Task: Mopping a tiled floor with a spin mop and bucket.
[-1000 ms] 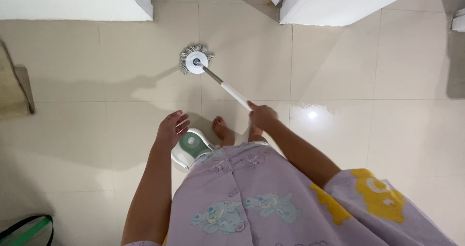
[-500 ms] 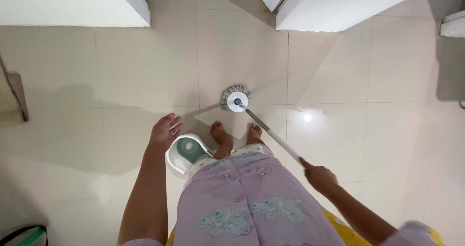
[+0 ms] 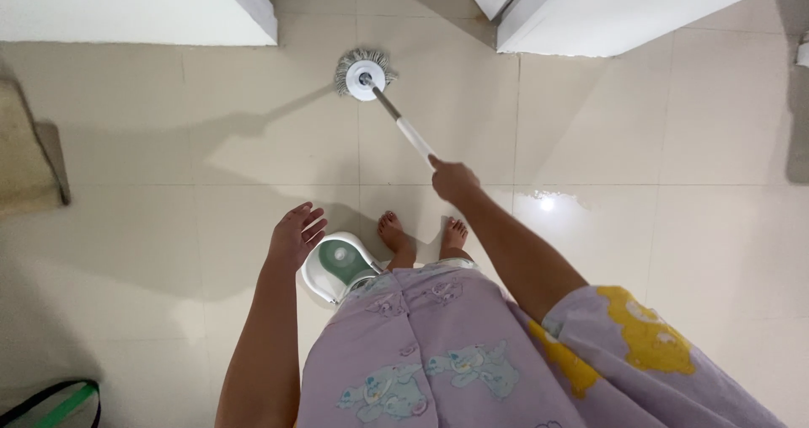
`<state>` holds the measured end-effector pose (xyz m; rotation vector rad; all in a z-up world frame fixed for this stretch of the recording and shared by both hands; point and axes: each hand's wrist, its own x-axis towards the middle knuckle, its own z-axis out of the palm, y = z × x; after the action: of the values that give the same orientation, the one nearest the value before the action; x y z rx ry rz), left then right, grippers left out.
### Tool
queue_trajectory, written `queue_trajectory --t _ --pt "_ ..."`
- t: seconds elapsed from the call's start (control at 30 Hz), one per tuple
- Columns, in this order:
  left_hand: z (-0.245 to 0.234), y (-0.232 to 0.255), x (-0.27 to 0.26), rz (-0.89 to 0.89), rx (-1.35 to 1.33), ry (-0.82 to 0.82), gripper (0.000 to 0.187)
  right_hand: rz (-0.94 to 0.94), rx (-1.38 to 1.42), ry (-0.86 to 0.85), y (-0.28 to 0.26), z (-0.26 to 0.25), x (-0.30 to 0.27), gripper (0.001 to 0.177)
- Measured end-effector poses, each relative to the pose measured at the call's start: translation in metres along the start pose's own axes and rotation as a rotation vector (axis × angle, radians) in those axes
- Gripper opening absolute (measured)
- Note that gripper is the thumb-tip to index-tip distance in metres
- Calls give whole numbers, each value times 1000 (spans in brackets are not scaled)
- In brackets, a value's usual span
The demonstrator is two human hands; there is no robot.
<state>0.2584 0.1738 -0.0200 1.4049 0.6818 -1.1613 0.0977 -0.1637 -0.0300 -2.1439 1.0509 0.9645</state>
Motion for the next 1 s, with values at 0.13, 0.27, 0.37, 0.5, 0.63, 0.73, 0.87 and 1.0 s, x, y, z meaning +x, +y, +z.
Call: queue_trajectory --t 0.13,0.27,0.37,0.5,0.63,0.73,0.87,1.0 --pt "-9 0 0 -2 -21 1 37 -1 -22 -27 22 -1 -30 54" --pt "-11 3 7 -13 -17 -9 37 -26 -157 -88 98 29 -95 56" --pt "-2 10 4 -23 23 8 37 34 -234 -175 162 57 -157 57" --pt "-3 3 28 -14 -24 -60 38 173 -273 -275 205 63 -212 57" --pt "6 1 33 -14 -29 -61 37 202 -284 -307 192 66 -200 56" --pt "7 -3 28 -4 -48 -73 37 39 -299 -202 156 74 -162 61" --pt "-3 -6 19 -25 -49 -21 37 -74 -229 -114 91 74 -64 60" --pt "-17 -12 11 -7 -80 -6 38 -114 -164 23 12 40 4 55"
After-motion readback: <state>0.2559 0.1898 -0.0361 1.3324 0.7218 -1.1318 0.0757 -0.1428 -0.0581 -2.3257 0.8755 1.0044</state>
